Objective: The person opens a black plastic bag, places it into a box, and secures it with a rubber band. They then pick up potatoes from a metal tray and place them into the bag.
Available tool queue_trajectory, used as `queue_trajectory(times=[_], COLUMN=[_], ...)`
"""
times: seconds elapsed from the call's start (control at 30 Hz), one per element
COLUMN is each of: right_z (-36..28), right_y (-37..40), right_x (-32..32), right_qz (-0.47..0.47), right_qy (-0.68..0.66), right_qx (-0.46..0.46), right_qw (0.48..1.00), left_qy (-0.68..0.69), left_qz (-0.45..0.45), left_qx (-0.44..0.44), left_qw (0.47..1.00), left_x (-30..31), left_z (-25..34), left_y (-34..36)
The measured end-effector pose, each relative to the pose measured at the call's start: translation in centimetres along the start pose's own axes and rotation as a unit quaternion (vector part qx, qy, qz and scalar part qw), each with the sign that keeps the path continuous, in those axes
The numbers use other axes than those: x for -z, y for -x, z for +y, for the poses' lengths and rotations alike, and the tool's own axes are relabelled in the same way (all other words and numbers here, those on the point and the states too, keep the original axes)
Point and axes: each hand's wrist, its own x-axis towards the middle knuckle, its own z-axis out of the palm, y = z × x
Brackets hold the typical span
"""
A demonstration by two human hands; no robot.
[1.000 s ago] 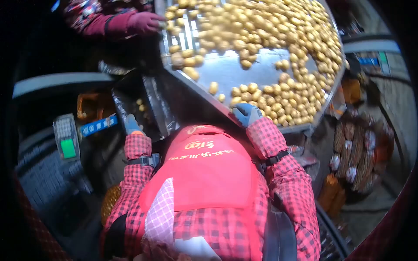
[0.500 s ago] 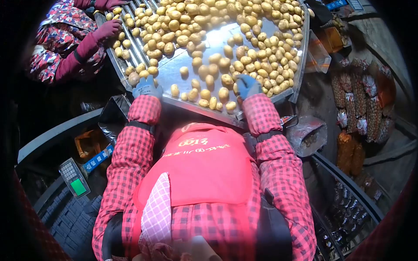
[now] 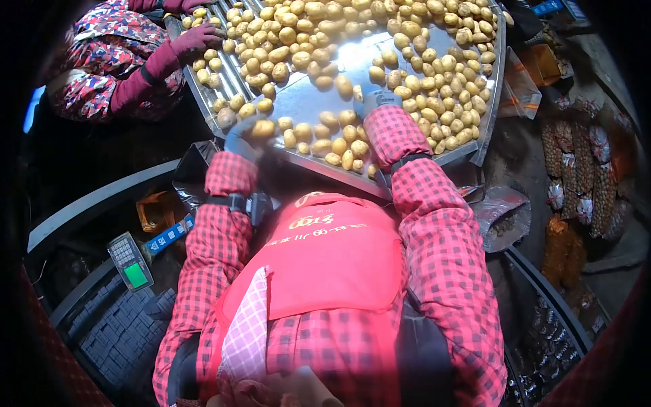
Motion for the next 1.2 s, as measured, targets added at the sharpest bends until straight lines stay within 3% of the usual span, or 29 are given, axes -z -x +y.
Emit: queue_trajectory(times=[0.03,0.1,0.17,0.2,0.23,0.3,0.33,0.4,0.43,0.47,0.5,0.53,0.63,0.7,0.77,0.8,0.83,0.9,0.93,1.0,1.03,1.07,1.1,1.17,1.2], right_z=[0.3,1.1,1.0,-0.3,-0.6,0.4,2.2,6.2,5.9,5.3,5.1,5.7,3.5,2.5,1.8,1.3,1.0,0.7,1.6,4.1,7.5,10.2,10.0,9.4,7.9], right_y=[0.1,0.6,2.1,5.0,7.3,9.1,8.1,5.4,5.5,5.8,6.2,5.8,3.4,4.9,6.4,7.4,8.8,11.0,10.3,7.4,5.6,4.5,4.7,6.1,6.9], right_x=[-0.2,-0.3,-2.7,-2.0,-1.4,-1.5,-3.0,-7.1,-6.0,-3.7,-2.4,-3.7,-6.4,-4.6,-3.5,-2.7,-2.0,-1.1,-1.2,-1.1,-2.9,-4.6,-4.4,-3.5,-3.8], right_qz=[-0.002,0.011,0.012,-0.009,-0.028,-0.11,-0.11,0.031,0.031,0.005,-0.022,-0.047,-0.084,-0.071,-0.007,0.023,0.023,0.019,0.045,0.08,0.188,0.291,0.291,0.19,0.128], right_qy=[0.002,-0.235,-0.389,-0.428,-0.411,-0.413,-0.411,-0.388,-0.389,-0.206,-0.014,0.006,0.132,0.065,-0.191,-0.269,-0.267,-0.304,-0.301,-0.378,-0.301,-0.218,-0.218,0.092,0.01], right_qx=[0.001,0.007,0.077,0.096,0.178,0.152,0.152,0.068,0.068,0.148,0.219,0.25,0.19,0.166,0.088,0.134,0.132,0.266,0.27,0.097,0.049,0.001,0.002,-0.003,-0.017], right_qw=[1.0,0.972,0.918,0.899,0.894,0.891,0.892,0.919,0.918,0.967,0.975,0.967,0.969,0.981,0.978,0.953,0.954,0.915,0.913,0.917,0.934,0.931,0.931,0.977,0.992], left_qy=[0.061,0.137,0.09,0.083,0.087,0.13,0.114,0.074,0.029,0.028,-0.001,-0.029,-0.019,0.012,-0.027,-0.015,-0.013,0.108,0.108,0.108,0.109,0.193,0.194,0.162,0.162], left_qz=[-0.002,-0.108,-0.076,-0.134,-0.136,-0.239,-0.174,-0.159,-0.143,-0.142,-0.139,-0.138,-0.132,-0.143,-0.17,-0.189,-0.19,-0.16,-0.204,-0.195,-0.18,-0.231,-0.232,-0.228,-0.23], left_qx=[0.019,0.133,0.162,0.158,0.158,0.215,0.225,0.199,0.174,0.175,0.189,0.205,0.271,0.297,0.29,0.291,0.293,0.322,0.33,0.324,0.318,0.328,0.328,0.3,0.301], left_qw=[0.998,0.976,0.98,0.975,0.974,0.938,0.952,0.964,0.974,0.974,0.972,0.969,0.953,0.944,0.941,0.938,0.937,0.927,0.915,0.919,0.924,0.895,0.895,0.912,0.911], left_x=[-0.3,2.0,-1.7,-2.9,-2.6,-1.7,-3.5,-3.3,-3.1,-2.9,-2.9,-3.1,-4.2,-5.4,-6.3,-5.8,-5.8,-5.9,-6.0,-5.9,-5.5,-3.7,-3.6,-4.2,-4.4], left_z=[-1.0,-4.9,-6.0,-6.0,-6.4,-7.3,-6.1,-6.1,-5.9,-5.6,-5.3,-5.3,-6.3,-6.6,-6.7,-7.3,-7.3,-7.1,-6.5,-7.1,-7.6,-8.9,-8.5,-7.5,-7.2], left_y=[0.5,-0.5,2.6,4.0,3.7,2.9,4.4,4.6,4.7,4.8,5.0,5.1,4.9,5.8,6.2,5.5,5.5,5.4,5.3,5.4,5.4,4.5,4.9,6.2,6.4])
